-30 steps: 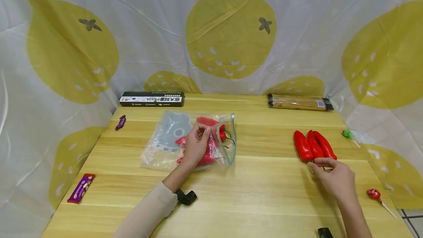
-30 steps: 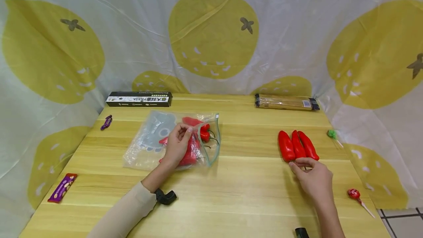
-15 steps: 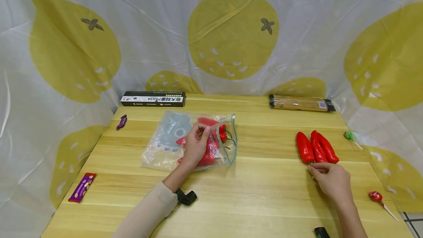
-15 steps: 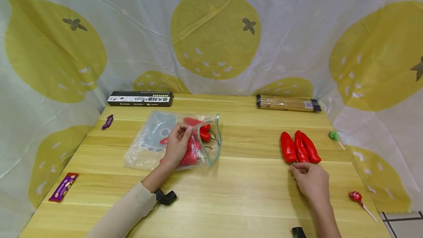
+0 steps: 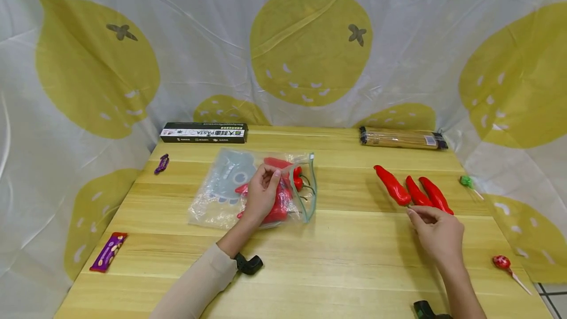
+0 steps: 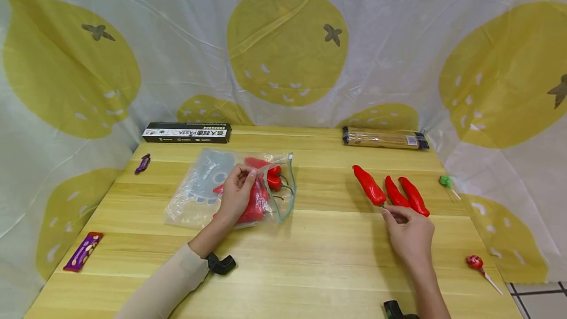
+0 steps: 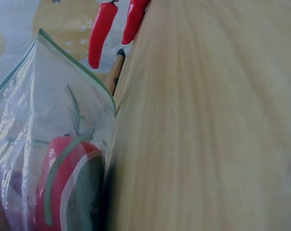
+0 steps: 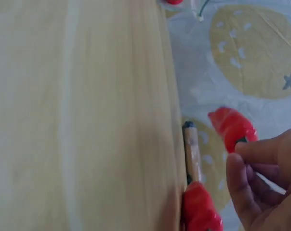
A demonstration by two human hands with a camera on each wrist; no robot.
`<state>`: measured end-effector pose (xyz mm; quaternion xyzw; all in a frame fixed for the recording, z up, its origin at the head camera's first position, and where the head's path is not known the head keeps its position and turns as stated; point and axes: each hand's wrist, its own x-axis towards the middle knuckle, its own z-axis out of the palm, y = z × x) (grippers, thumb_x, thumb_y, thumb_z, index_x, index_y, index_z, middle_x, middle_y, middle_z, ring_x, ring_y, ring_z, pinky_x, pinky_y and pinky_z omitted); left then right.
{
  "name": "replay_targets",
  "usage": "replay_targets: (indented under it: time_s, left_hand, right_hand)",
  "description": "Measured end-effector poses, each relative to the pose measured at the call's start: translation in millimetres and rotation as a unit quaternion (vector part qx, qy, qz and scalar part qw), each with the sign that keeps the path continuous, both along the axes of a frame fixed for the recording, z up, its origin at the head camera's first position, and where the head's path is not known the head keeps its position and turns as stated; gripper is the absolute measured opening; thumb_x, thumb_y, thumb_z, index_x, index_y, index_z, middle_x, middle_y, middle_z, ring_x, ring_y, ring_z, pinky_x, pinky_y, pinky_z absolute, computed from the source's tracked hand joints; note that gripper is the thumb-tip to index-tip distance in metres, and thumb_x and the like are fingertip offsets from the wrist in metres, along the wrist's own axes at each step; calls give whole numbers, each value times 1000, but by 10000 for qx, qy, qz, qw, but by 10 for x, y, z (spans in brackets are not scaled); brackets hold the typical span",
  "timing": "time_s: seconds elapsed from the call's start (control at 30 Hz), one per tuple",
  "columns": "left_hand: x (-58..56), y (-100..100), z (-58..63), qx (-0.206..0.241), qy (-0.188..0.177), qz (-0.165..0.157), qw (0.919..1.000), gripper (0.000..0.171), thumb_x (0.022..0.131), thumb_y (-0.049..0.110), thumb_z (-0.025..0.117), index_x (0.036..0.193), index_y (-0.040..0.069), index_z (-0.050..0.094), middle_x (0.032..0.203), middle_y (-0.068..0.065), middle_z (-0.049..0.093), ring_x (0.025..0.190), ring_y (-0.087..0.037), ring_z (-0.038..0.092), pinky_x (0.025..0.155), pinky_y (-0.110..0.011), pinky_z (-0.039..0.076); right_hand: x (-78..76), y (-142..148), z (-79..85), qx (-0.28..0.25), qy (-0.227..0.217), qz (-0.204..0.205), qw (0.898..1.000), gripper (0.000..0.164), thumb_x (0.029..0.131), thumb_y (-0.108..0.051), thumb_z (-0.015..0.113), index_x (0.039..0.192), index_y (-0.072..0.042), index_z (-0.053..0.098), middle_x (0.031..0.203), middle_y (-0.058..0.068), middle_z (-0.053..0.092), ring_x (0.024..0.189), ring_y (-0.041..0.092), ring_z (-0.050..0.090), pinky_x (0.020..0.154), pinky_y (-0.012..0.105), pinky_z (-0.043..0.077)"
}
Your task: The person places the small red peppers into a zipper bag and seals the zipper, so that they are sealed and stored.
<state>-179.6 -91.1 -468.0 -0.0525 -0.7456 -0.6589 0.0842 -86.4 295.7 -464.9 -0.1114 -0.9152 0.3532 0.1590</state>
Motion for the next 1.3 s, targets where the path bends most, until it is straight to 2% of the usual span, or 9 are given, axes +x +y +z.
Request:
replay_targets:
  time_s: [0.1,0.17,0.37,0.53,0.7,0.83,0.93,1.1,1.3]
  left_hand:
    - [-77,-12,-115,76,57,-12,10000,19,99,22,57,107,4,57,109,-9,63,111,-19,61,102,-29,48]
    - [-99,-18,-137,92,127,-21,9999,19,98,24,57,107,6,57,109,-8,63,110,-18,61,101,-28,49]
    - [-104,-26,-114,44,296,-64,9995,19,98,29,59,104,11,58,106,-5,63,107,-17,62,98,-27,51]
    - [-67,-17,-80,-270,403,-48,9988,15,97,30,59,103,16,60,104,0,66,102,-15,62,92,-25,53]
    - [-33,5,-22,-394,501,-81,9979,14,97,24,60,105,12,61,108,-2,69,107,-15,63,94,-28,52]
    - [48,23,123,-466,570,-79,9973,14,98,16,58,105,4,60,109,-8,69,111,-18,63,100,-32,50]
    - [109,33,220,-540,613,-46,9967,13,98,12,58,104,1,59,107,-10,68,107,-18,63,98,-29,51]
    - [130,40,242,-440,628,-78,9970,13,98,11,58,104,0,60,101,-12,66,94,-18,60,86,-21,52]
    - [132,29,226,-312,522,-180,9980,14,98,13,57,104,0,59,100,-11,65,92,-18,58,83,-20,51]
  right_hand:
    - [-46,-111,35,-380,89,384,9985,23,89,-27,72,102,-8,75,88,12,74,56,16,68,51,16,50]
    - [-86,-198,58,-572,83,670,9961,24,89,-28,71,103,-9,75,91,11,73,58,19,68,50,19,51]
    - [-214,-507,77,-1248,-79,1562,9798,24,89,-30,71,103,-11,74,90,14,72,62,25,67,53,28,55]
    - [-312,-770,54,-1595,-317,2128,9635,24,89,-31,70,101,-11,73,89,11,70,72,32,65,58,39,59]
    - [-446,-1017,29,-1584,-517,2451,9551,22,90,-32,70,100,-13,73,91,4,70,78,32,63,58,41,58]
    - [-584,-1205,18,-1663,-672,2722,9454,22,91,-34,68,101,-15,72,94,3,69,79,31,63,58,43,58]
    - [-701,-1333,-12,-1760,-813,2935,9361,23,91,-35,67,102,-14,72,95,8,69,74,35,62,57,43,57]
    - [-859,-1490,-72,-1960,-1000,3086,9254,21,92,-33,67,101,-15,72,95,15,68,66,39,57,54,36,53]
    - [-978,-1582,-94,-2154,-1164,3074,9195,22,94,-32,65,103,-13,72,95,16,68,68,32,55,53,32,50]
